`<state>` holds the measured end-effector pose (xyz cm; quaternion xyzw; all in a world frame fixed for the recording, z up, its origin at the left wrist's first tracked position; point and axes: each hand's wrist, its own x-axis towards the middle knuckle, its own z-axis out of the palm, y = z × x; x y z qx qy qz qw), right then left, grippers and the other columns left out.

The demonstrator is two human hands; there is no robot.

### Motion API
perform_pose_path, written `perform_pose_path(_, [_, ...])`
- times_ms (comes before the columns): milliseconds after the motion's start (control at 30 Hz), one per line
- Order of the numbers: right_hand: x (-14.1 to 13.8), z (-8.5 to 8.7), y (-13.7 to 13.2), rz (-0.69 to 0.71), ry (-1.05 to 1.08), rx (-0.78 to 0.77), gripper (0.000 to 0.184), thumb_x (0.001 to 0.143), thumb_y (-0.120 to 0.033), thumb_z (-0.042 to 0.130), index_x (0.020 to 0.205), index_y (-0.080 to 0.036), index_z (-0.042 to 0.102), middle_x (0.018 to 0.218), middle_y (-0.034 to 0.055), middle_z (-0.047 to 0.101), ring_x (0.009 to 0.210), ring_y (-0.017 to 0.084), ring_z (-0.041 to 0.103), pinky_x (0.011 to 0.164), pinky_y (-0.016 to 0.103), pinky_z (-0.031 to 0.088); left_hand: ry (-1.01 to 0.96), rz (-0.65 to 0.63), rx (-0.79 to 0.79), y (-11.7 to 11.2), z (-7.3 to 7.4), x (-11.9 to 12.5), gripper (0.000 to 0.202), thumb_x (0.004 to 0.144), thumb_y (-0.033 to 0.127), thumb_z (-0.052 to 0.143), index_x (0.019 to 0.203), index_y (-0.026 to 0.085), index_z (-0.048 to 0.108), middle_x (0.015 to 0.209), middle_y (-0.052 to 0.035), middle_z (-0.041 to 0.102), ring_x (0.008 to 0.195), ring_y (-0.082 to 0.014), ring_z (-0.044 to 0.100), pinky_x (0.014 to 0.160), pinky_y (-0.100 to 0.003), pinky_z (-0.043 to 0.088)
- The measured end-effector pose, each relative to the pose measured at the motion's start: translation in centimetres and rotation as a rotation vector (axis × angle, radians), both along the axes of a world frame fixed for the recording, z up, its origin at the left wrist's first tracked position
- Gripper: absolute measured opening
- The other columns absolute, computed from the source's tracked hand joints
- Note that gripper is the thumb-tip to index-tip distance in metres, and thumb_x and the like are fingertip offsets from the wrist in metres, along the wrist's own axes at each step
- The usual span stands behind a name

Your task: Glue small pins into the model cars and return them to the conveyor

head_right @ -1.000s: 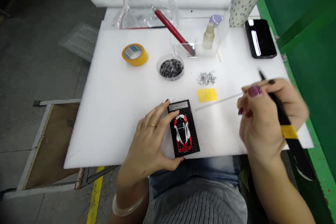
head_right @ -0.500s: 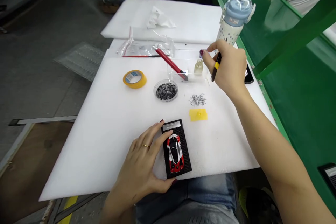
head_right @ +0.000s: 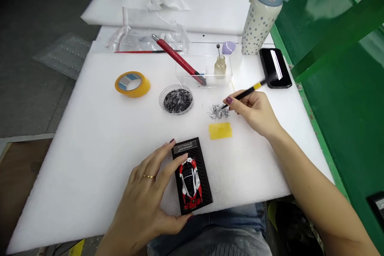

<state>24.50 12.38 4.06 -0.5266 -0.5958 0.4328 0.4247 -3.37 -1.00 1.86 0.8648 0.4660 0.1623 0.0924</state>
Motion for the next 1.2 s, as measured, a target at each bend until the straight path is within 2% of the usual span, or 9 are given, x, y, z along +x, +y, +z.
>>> perform_pose_path(100, [-0.7,-0.5,-0.3,-0.037,0.041,-0.057,0.032,0.078,-0.048,0.084,0.076,-0.02,0.067,0.057,-0.0013,0.067,0.048,0.011,0.057,0.045,0.024,0.047,-0.005,-0.005,-0.007,0.0,0.1,-0.1,0.104,0.058,0.057,0.08,0.146,0.016,0.04,0.158,-0.0206,0.035,0.139,-0.037,0.039,0.108,-0.041,0.03])
perform_pose_path(200, [-1.0,-0.6,-0.4,-0.082,0.044,-0.067,0.031,0.077,-0.038,0.086,0.075,-0.022,0.059,0.056,-0.0023,0.067,0.045,0.011,0.056,0.043,0.024,0.046,-0.003,-0.008,-0.021,0.0,0.3,-0.2,0.105,0.059,0.057,0.08,0.147,0.016,0.039,0.158,-0.0209,0.034,0.139,-0.0375,0.038,0.109,-0.042,0.029])
perform_pose_path(567, [-1.5,-0.2,-0.3,-0.142,-0.078,-0.091,0.021,0.079,-0.015,0.076,0.073,-0.022,0.057,0.053,-0.0031,0.064,0.046,0.013,0.055,0.045,0.025,0.04,-0.013,-0.017,-0.017,0.0,0.3,-0.2,0.099,0.062,0.053,0.078,0.145,0.016,0.041,0.158,-0.0225,0.037,0.138,-0.0389,0.041,0.107,-0.043,0.032])
perform_pose_path(767, [-1.6,-0.1,-0.5,-0.134,-0.119,-0.096,0.025,0.078,-0.019,0.082,0.074,-0.022,0.058,0.055,-0.0027,0.065,0.048,0.013,0.056,0.045,0.026,0.041,-0.02,-0.021,0.001,0.1,0.4,-0.2,0.098,0.059,0.051,0.08,0.143,0.014,0.044,0.156,-0.0251,0.039,0.137,-0.0399,0.043,0.105,-0.044,0.033])
perform_pose_path(1033, [-1.4,-0.7,-0.4,-0.112,0.094,-0.069,0.034,0.073,-0.034,0.092,0.072,-0.022,0.06,0.055,-0.0015,0.068,0.047,0.012,0.059,0.042,0.024,0.043,-0.025,-0.028,0.006,0.1,0.3,-0.3,0.102,0.056,0.051,0.085,0.142,0.012,0.047,0.155,-0.0255,0.04,0.136,-0.0401,0.043,0.105,-0.044,0.033])
perform_pose_path(1133, [-0.8,-0.8,-0.5,-0.089,0.192,-0.07,0.037,0.069,-0.042,0.095,0.074,-0.021,0.065,0.059,0.0007,0.07,0.049,0.012,0.062,0.042,0.022,0.045,-0.033,-0.029,0.009,0.1,0.2,-0.4,0.102,0.063,0.065,0.082,0.143,0.012,0.047,0.157,-0.0244,0.039,0.137,-0.0398,0.043,0.105,-0.044,0.035])
perform_pose_path(1200, [-0.6,-0.5,-0.9,-0.061,0.253,-0.038,0.035,0.072,-0.044,0.094,0.076,-0.02,0.068,0.062,0.0012,0.072,0.051,0.011,0.063,0.044,0.02,0.047,-0.07,-0.023,0.002,0.1,0.3,-0.6,0.104,0.074,0.083,0.067,0.146,0.012,0.046,0.159,-0.0239,0.036,0.141,-0.0389,0.041,0.108,-0.045,0.036])
